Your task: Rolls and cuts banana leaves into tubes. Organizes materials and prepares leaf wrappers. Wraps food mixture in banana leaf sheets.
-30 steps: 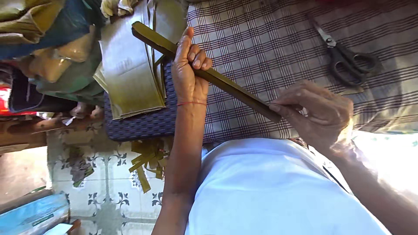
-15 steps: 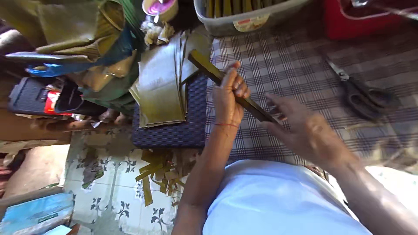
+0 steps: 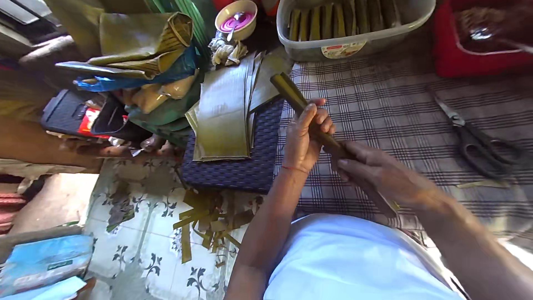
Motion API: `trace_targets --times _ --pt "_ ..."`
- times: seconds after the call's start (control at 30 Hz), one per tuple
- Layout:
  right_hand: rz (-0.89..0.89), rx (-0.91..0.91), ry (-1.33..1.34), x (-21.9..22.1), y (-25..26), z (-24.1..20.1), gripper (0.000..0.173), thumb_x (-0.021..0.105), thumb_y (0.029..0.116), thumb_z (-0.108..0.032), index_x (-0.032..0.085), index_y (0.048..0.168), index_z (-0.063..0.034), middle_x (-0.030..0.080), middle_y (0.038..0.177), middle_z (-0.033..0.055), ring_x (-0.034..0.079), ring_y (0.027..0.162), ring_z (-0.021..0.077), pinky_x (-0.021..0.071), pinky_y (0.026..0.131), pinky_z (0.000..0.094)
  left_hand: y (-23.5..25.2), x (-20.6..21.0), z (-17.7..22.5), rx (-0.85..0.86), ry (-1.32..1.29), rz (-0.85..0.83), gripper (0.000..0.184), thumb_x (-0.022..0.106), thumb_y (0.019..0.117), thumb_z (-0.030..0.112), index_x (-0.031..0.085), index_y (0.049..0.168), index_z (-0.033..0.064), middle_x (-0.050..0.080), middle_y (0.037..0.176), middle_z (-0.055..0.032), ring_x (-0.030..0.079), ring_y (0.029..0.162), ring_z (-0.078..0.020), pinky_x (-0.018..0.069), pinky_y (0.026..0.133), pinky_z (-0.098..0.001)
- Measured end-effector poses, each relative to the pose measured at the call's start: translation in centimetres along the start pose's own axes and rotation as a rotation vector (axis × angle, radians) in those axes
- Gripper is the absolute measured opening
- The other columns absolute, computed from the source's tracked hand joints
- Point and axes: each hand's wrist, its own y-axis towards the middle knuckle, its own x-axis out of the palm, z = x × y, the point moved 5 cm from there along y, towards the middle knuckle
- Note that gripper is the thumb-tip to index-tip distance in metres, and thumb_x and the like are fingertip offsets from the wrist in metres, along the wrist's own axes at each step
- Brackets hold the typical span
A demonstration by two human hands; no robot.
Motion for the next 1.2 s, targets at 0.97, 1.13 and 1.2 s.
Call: trace_targets --times 0.97,1.13,1.2 --pt "-0.007 0.174 0.132 0.5 1.1 -1.5 0.02 0.073 0.0934 -0.027 0.059 0.099 -0.0133 0.05 0.061 -0.003 0.045 0.043 0.0041 0.0409 0.041 0.0198 -0.1 3.2 -0.6 -0.027 0.055 0.026 0.027 0.042 0.109 0.016 0.059 0.088 0.0115 0.043 0.056 0.0071 0.041 0.042 -0.0025 0.0399 0.043 -0.0158" --pt "-0.547 0.265 0.643 0.3 -0.7 1.6 0.014 0.069 0.096 -0.025 0.06 0.103 -0.0182 0.042 0.058 -0.0104 0.042 0.04 -0.0043 0.0402 0.037 0.0134 0.8 3.0 1.8 -0.043 0.004 -0.136 0.039 0.03 0.1116 0.023 0.057 0.086 0.0151 0.047 0.056 0.0087 0.045 0.044 -0.0016 0.0415 0.046 -0.0154" --pt "-0.642 0.261 0.691 0.1 -1.6 1.8 0.014 0.068 0.0976 -0.027 0.06 0.104 -0.018 0.042 0.059 -0.0112 0.043 0.041 -0.0052 0.041 0.037 0.0129 1.6 3.3 4.1 0.041 -0.036 -0.179 0.043 0.026 0.1126 0.026 0.056 0.084 0.0165 0.047 0.055 0.0097 0.045 0.044 -0.0006 0.0415 0.045 -0.0147"
